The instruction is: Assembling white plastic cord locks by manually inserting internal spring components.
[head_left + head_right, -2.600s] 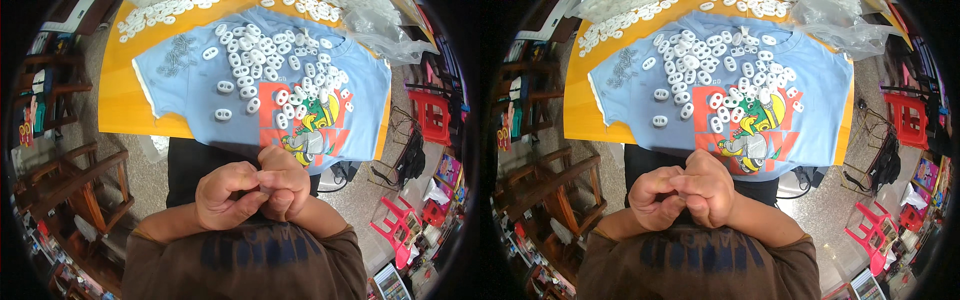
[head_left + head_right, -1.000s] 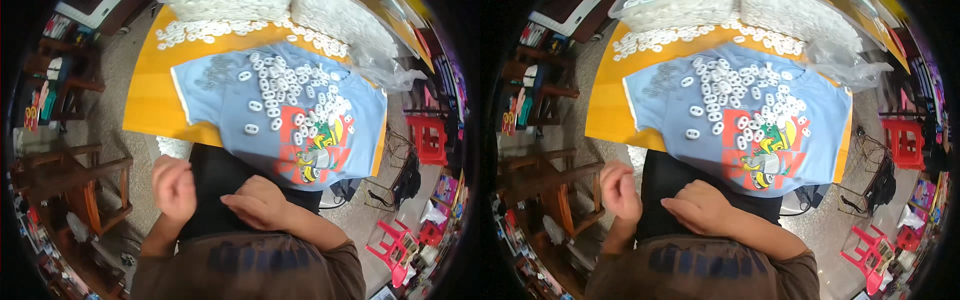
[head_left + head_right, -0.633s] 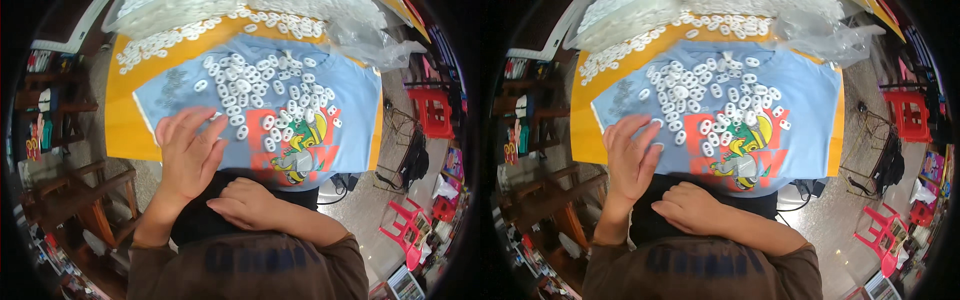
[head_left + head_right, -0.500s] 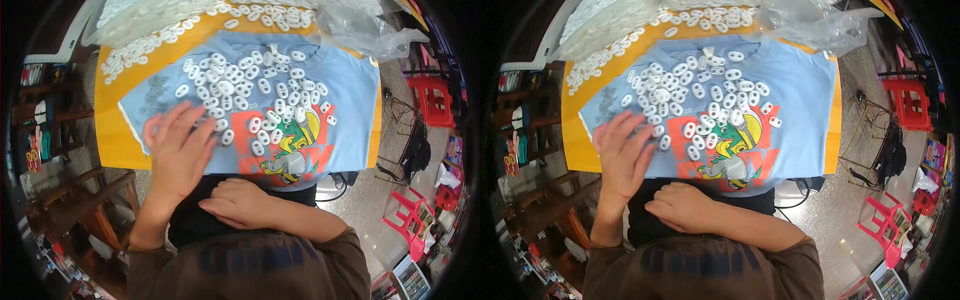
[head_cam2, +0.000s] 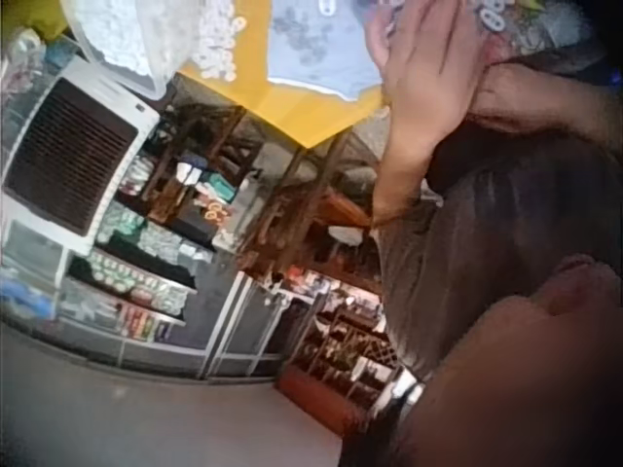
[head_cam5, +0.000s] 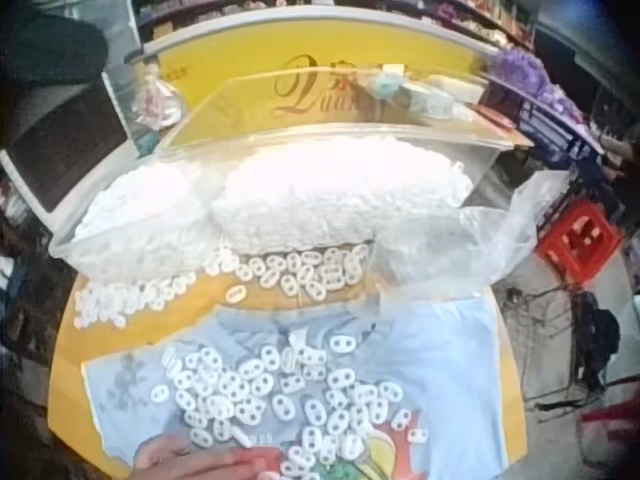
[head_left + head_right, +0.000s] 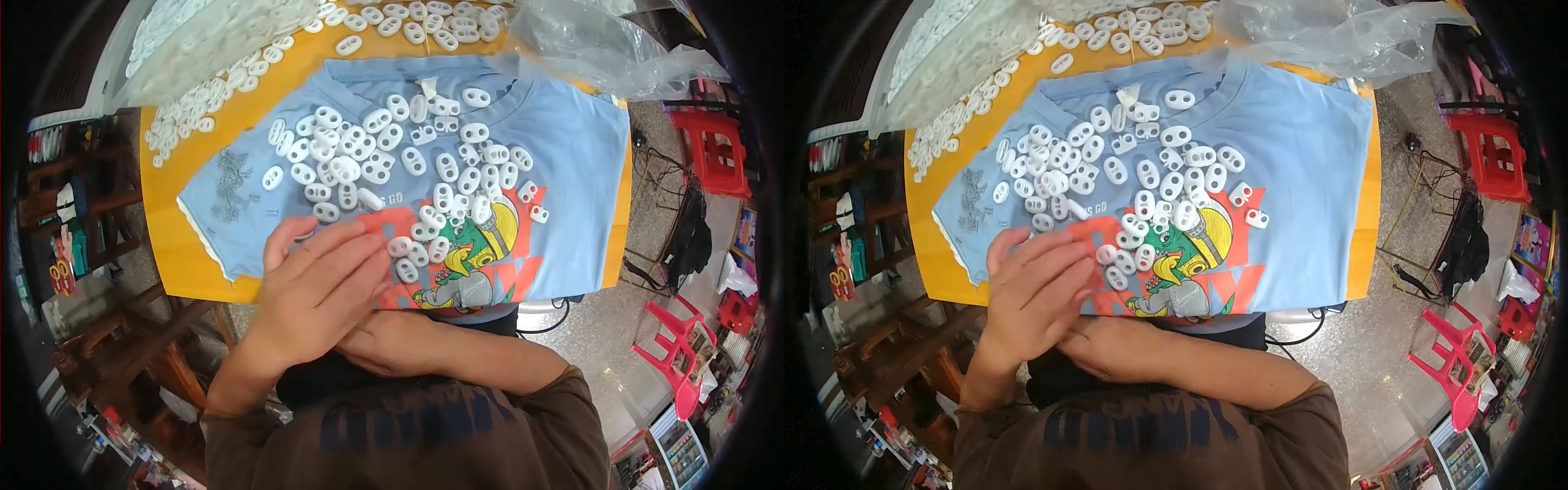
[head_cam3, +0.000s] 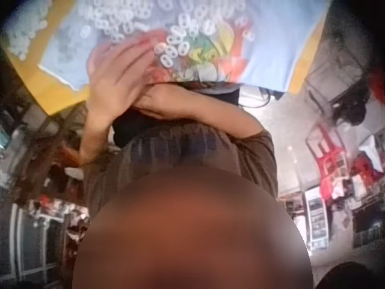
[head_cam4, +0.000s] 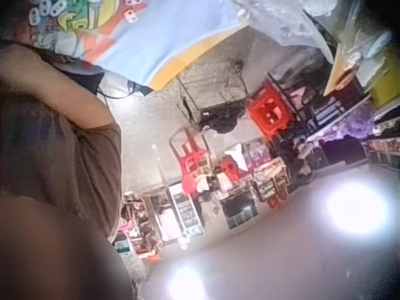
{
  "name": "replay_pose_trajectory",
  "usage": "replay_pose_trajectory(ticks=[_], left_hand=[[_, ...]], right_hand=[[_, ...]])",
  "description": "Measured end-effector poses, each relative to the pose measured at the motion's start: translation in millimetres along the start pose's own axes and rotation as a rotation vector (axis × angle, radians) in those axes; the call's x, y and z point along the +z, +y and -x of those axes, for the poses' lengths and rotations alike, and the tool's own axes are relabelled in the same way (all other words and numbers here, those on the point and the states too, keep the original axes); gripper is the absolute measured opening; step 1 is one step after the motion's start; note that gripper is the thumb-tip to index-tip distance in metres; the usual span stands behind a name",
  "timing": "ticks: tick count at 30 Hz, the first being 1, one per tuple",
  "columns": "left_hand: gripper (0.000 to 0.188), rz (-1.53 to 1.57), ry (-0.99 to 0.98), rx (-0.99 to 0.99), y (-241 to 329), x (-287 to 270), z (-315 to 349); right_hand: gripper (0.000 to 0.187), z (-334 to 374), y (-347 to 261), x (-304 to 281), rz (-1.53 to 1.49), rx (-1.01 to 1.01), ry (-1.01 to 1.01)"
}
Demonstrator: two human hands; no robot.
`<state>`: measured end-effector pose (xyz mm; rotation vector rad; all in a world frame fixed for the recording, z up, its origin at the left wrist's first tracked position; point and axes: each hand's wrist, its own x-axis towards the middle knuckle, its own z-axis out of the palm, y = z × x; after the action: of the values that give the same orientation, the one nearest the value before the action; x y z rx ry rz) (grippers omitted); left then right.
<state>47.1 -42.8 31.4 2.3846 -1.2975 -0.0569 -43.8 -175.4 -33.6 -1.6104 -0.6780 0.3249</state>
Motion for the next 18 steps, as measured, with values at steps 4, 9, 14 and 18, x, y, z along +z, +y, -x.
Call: replay_pose_trajectory(ticks=[4, 9, 14, 18], left_hand=[[0.038, -0.006, 0.126, -0.121, -8.7, -5.1, -14.1], [0.037, 0.005, 0.064, -0.079, -5.6, -4.5, -21.9], [0.036, 0.074, 0.144, -0.045, -13.3, -4.9, -29.3], [0.032, -0.015, 0.194, -0.026, -13.1, -0.2, -61.5]], right_hand=[[0.015, -1.7, 1.5, 1.7, -0.041, 0.001, 0.051], [0.011, -3.0, 5.1, -0.4, -0.153, 0.046, -0.063], [0.018, -4.3, 5.3, -4.2, -0.170, 0.066, -0.112], [0.026, -2.9, 7.0, -3.6, -0.125, 0.051, -0.142]])
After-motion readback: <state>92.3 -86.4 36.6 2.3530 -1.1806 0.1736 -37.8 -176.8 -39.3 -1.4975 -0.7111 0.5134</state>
